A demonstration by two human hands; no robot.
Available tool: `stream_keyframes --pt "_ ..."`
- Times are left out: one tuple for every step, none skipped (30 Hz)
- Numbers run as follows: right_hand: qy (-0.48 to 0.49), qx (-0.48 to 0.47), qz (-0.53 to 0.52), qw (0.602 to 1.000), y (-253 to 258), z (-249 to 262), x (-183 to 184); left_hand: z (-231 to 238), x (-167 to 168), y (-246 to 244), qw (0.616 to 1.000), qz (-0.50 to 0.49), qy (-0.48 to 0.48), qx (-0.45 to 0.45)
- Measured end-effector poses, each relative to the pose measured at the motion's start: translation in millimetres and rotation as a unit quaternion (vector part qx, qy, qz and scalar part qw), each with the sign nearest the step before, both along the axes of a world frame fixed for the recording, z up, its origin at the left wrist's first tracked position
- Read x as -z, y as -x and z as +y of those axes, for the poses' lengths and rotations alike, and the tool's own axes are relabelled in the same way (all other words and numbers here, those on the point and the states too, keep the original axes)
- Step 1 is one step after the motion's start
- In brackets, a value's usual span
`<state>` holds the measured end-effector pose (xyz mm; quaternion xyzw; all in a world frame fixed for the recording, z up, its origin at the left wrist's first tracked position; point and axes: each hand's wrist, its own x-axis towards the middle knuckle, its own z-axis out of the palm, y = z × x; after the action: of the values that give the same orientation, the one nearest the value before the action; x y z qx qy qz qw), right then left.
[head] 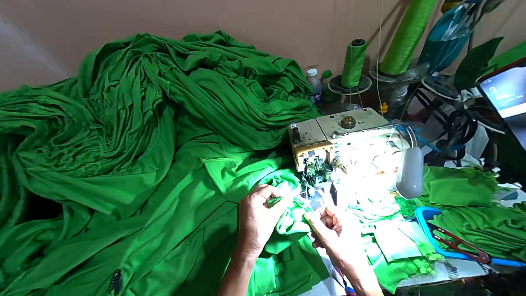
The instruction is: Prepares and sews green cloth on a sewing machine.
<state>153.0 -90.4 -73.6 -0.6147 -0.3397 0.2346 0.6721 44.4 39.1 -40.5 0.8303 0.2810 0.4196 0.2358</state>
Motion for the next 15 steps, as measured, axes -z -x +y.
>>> stream_keyframes --pt "0.005 0.001 -0.006 1.000 -0.5 -0.9 -0.4 0.5 -0.8 -1.3 1.000 0.004 0.004 0.005" --pt "0.006 0.004 -0.012 1.000 -1.1 -1.5 0.3 0.7 -2.3 -2.9 1.000 0.010 0.008 0.010" --pt "0.005 0.010 -0.021 1.000 -1.7 -2.0 2.3 0.8 -4.2 -5.1 1.000 0.016 0.013 0.015" --pt "0.009 0.017 -0.028 0.999 -2.3 -2.8 4.4 1.0 -6.4 -7.5 0.999 0.024 0.019 0.022" --pt "0.013 0.025 -0.039 0.999 -2.6 -3.5 7.2 1.9 -8.2 -10.2 0.999 0.035 0.028 0.029" --pt "0.020 0.033 -0.050 0.998 -2.8 -4.5 9.8 3.6 -9.5 -13.2 0.997 0.046 0.041 0.037" --pt "0.024 0.039 -0.060 0.997 -2.6 -5.8 12.4 5.7 -10.8 -15.9 0.995 0.061 0.061 0.045" --pt "0.016 0.048 -0.071 0.996 -2.4 -6.6 16.0 7.6 -13.0 -18.2 0.992 0.081 0.086 0.053" --pt "0.009 0.056 -0.079 0.995 -2.0 -7.5 19.2 8.9 -15.8 -20.2 0.986 0.106 0.108 0.062" --pt "0.001 0.062 -0.083 0.995 -1.7 -8.8 22.5 9.6 -20.1 -22.0 0.979 0.138 0.131 0.072" --pt "-0.013 0.062 -0.082 0.995 -1.0 -10.6 25.5 9.6 -26.2 -23.6 0.970 0.171 0.155 0.081" --pt "-0.028 0.059 -0.073 0.995 -0.1 -12.6 28.4 9.3 -32.1 -25.3 0.959 0.203 0.175 0.088" --pt "-0.040 0.058 -0.064 0.995 1.0 -14.6 31.1 9.2 -37.1 -27.5 0.949 0.234 0.189 0.092" --pt "-0.049 0.057 -0.057 0.996 2.3 -16.4 33.1 9.3 -40.3 -29.9 0.941 0.258 0.201 0.093" --pt "-0.051 0.059 -0.052 0.996 3.4 -18.4 33.8 9.6 -43.1 -32.1 0.933 0.275 0.212 0.095"
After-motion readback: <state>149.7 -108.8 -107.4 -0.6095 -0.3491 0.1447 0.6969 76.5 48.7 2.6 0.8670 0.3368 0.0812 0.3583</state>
